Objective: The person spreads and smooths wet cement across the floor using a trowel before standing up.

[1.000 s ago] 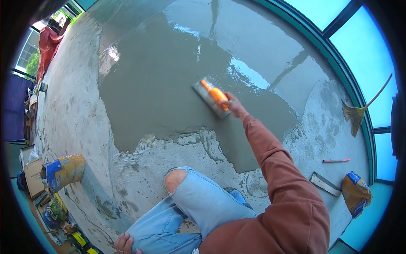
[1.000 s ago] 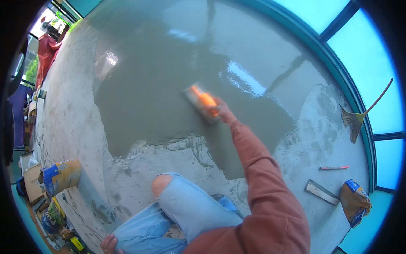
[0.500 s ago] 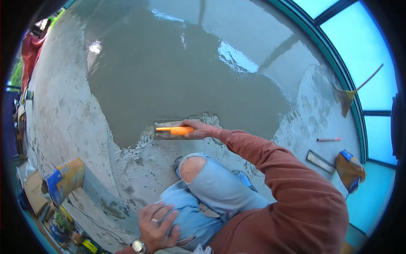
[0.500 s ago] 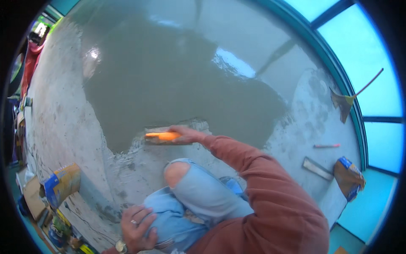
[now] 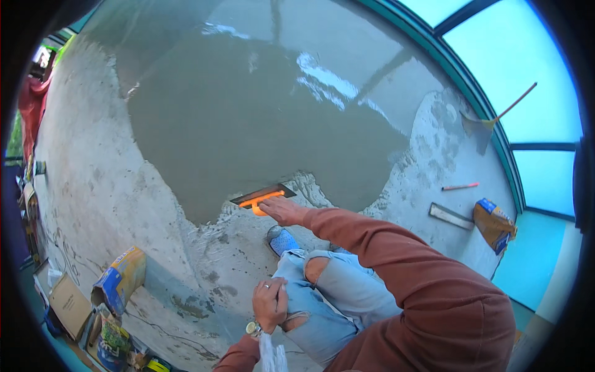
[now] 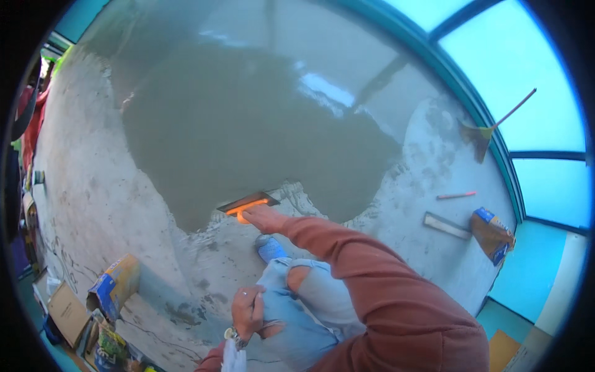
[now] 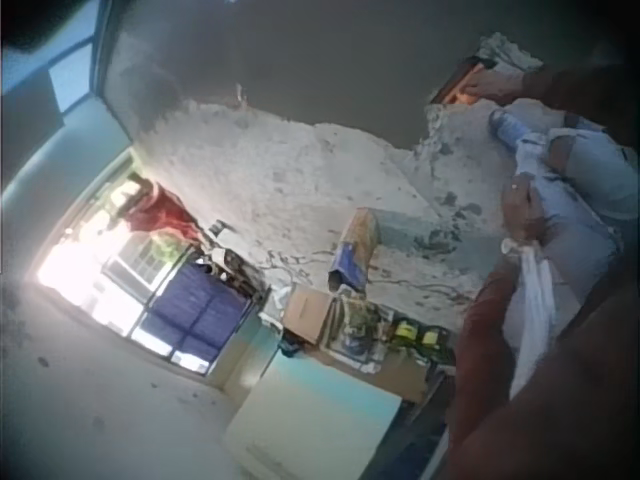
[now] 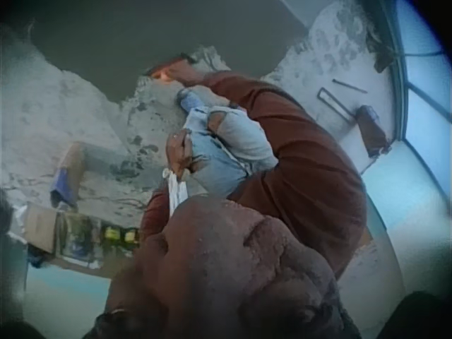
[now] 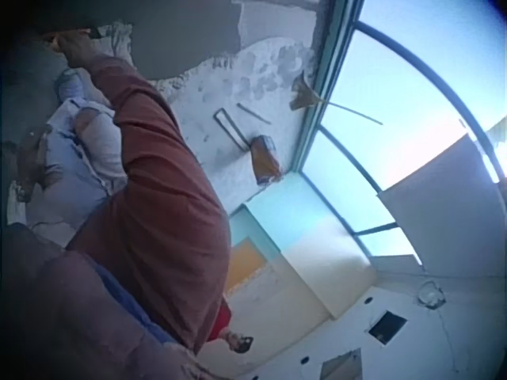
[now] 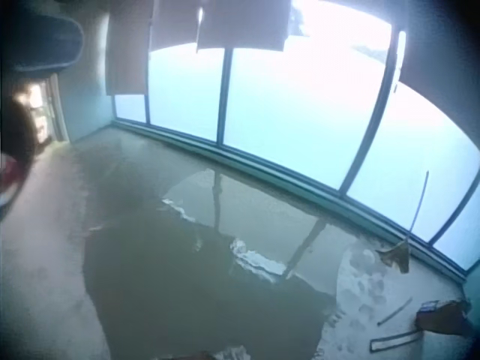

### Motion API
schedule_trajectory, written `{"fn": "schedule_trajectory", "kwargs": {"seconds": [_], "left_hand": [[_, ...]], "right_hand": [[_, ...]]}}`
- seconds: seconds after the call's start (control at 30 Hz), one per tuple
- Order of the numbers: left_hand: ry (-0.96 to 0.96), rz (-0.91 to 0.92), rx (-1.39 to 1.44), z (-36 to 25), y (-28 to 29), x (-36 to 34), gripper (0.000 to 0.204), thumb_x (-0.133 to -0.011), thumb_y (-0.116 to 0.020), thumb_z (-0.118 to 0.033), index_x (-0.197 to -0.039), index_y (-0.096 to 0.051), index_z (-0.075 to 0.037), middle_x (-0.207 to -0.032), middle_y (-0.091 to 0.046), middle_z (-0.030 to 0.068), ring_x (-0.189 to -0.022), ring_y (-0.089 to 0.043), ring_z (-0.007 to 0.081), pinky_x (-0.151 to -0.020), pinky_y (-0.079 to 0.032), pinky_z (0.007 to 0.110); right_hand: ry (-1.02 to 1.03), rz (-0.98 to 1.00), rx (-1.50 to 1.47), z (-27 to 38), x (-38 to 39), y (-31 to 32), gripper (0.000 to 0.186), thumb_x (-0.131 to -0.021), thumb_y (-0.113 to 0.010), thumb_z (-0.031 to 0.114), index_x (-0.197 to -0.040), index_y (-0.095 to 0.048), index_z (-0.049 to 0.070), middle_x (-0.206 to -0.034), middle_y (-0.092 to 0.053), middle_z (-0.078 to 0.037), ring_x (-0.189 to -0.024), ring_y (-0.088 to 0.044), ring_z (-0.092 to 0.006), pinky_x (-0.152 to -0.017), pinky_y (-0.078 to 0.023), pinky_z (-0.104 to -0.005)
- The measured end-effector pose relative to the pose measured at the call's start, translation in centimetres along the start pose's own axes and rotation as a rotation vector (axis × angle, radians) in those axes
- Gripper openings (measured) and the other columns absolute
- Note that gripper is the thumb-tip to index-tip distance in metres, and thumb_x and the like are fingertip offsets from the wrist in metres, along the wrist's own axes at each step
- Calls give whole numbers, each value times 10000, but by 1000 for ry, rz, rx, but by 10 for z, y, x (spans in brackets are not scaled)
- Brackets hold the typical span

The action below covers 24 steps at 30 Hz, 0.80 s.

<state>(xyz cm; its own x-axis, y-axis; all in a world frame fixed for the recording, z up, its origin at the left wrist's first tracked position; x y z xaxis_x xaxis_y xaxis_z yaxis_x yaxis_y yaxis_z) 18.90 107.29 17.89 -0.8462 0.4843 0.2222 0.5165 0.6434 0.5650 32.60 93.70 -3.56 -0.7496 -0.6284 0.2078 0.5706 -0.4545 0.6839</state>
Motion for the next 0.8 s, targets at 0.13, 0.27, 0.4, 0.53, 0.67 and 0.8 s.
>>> {"fn": "schedule_trajectory", "kwargs": {"seconds": [0.13, 0.27, 0.4, 0.53, 0.67, 0.8], "left_hand": [[182, -94, -66, -1, -11, 34, 208, -905, -544, -201, -961, -705, -82, -940, -699, 114, -895, -623, 330, -788, -472, 466], [361, -198, -356, -30, -29, 84, 268, -903, -549, -287, -1002, -708, -95, -1019, -696, 124, -962, -617, 321, -828, -473, 495], [544, -181, -377, -42, -71, 153, 353, -914, -555, -329, -1132, -683, -83, -1082, -690, 166, -1028, -614, 364, -868, -480, 495], [565, -167, 155, -109, -70, 206, 442, -930, -577, -375, -1201, -659, -36, -1074, -687, 213, -997, -646, 382, -867, -500, 448], [739, -35, 190, -139, -62, 291, 425, -927, -607, -346, -1183, -657, -10, -1018, -695, 188, -874, -675, 299, -812, -518, 399], [957, -125, 478, -164, -56, 378, 376, -940, -617, -320, -1163, -668, -22, -983, -692, 104, -823, -658, 210, -741, -532, 369]], "right_hand": [[-91, -84, 26, 42, 52, 50, 513, -816, -604, 18, -1321, -515, 35, -1303, -567, -210, -1224, -530, -392, -1010, -441, -454], [-282, -171, -133, 81, 129, 109, 561, -812, -643, 23, -1350, -486, 39, -1343, -546, -218, -1271, -503, -397, -1059, -414, -449], [-586, -298, -357, 103, 234, 163, 525, -818, -690, 95, -1312, -521, 43, -1313, -571, -223, -1227, -548, -386, -1044, -435, -419], [-753, -535, -544, 73, 372, 177, 574, -809, -754, 120, -1328, -516, 59, -1236, -598, -141, -1146, -593, -296, -1001, -467, -380], [-780, -616, -1562, 94, 473, 199, 527, -875, -710, 99, -1353, -490, 78, -1150, -586, -101, -977, -612, -228, -773, -522, -393], [-809, -626, -1714, 87, 584, 205, 468, -932, -632, 88, -1370, -470, 121, -1116, -576, -90, -861, -604, -197, -630, -489, -359]]}}
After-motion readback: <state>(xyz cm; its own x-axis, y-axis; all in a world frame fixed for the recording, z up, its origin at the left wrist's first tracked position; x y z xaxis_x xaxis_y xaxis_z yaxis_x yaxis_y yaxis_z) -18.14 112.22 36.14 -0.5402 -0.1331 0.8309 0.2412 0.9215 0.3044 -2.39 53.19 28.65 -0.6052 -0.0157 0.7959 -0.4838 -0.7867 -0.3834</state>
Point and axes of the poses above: each hand's wrist, its own x-axis away from the middle knuckle, its own y-axis out of the back of the hand, z = x × y, the point moved 7 cm from there along -x, towards the middle knuckle
